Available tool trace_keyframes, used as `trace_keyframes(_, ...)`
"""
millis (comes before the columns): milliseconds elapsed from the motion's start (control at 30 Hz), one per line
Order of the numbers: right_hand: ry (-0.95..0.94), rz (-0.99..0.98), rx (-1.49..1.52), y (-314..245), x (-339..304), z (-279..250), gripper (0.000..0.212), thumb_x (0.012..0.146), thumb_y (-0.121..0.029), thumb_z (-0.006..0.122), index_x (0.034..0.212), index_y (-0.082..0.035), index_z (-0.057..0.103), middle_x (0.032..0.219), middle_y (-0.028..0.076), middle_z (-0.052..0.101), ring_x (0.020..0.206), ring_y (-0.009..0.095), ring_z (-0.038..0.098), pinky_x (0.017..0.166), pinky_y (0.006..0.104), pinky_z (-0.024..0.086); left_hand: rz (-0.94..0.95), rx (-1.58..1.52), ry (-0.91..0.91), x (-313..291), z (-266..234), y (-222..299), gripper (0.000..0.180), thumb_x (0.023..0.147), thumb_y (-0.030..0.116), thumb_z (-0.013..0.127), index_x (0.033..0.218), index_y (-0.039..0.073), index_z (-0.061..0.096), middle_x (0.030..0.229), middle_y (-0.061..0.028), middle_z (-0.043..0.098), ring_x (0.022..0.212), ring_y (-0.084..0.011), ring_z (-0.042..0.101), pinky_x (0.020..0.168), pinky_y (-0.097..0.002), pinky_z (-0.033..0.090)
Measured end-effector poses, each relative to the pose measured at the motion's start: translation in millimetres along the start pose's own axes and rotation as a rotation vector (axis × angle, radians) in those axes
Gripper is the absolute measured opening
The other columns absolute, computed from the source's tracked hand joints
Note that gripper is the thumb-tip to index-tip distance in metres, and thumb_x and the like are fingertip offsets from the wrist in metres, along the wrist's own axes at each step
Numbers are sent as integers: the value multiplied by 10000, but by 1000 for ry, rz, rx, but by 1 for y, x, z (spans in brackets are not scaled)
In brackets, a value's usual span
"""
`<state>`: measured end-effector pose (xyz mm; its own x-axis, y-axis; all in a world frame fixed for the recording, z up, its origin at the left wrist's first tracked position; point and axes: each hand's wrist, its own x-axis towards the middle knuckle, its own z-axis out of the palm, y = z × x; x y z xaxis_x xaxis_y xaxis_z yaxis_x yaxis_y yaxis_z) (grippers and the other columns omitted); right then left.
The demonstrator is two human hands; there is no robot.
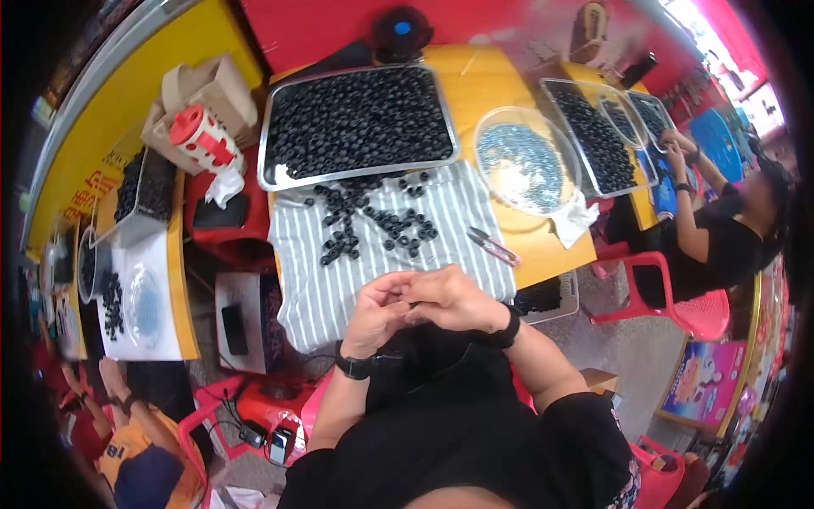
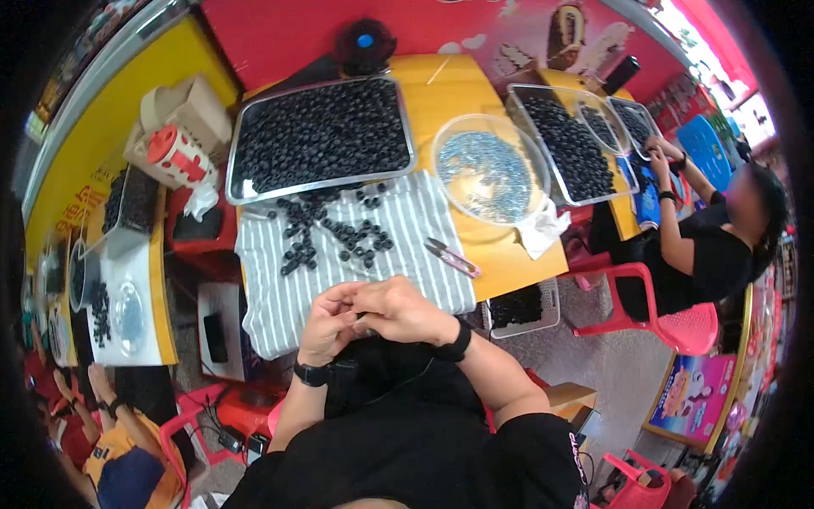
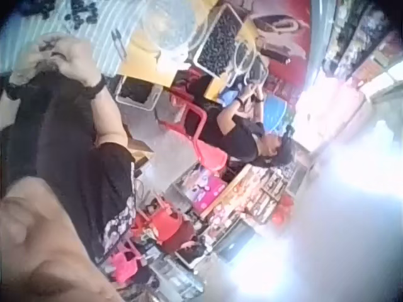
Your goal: Sorting small black plastic components from a tray into a container.
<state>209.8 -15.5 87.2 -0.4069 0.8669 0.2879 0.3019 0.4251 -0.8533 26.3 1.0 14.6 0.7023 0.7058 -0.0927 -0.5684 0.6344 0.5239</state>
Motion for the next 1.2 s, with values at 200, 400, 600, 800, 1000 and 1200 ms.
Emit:
trace_keyframes(200,74,158,45,-5,-15,-31,200,702,-73,738,849,11,632,712,145,598,643,253,597,574,326,456,32,73,-51,7,6,0,448,906,22,573,1332,-44,452,1158,-158,598,988,-227,625,849,-326,518)
trace_keyframes(400,836,378,-202,28,-63,-171,161,763,12,700,917,-6,657,821,0,632,726,70,561,643,220,451,50,61,-108,5,4,-1,378,917,56,572,1276,-45,509,1122,-172,617,950,-253,637,832,-337,514)
trace_keyframes(600,1010,296,-813,52,-83,-251,281,711,-3,695,983,4,623,821,82,604,721,159,572,663,294,486,59,10,-88,7,2,-3,330,911,62,591,1219,-51,552,1079,-176,635,910,-249,655,798,-331,524)
trace_keyframes(800,317,251,-325,30,-30,-80,65,755,17,642,779,-3,585,766,99,570,680,255,581,629,337,464,57,34,-59,5,3,0,277,914,62,590,1163,-58,569,1057,-159,644,891,-230,660,779,-306,525)
trace_keyframes(1000,250,313,-647,35,10,-24,86,767,-89,659,785,-17,617,797,154,579,763,382,591,662,447,471,39,26,-74,5,4,1,263,915,68,592,1149,-52,574,1047,-155,644,882,-228,655,777,-309,524)
trace_keyframes(1200,235,323,-705,36,16,-22,112,736,-89,685,801,-20,624,796,156,582,736,354,604,639,426,477,43,24,-86,6,1,-1,264,920,80,596,1156,-36,575,1039,-142,643,885,-219,652,771,-303,521)
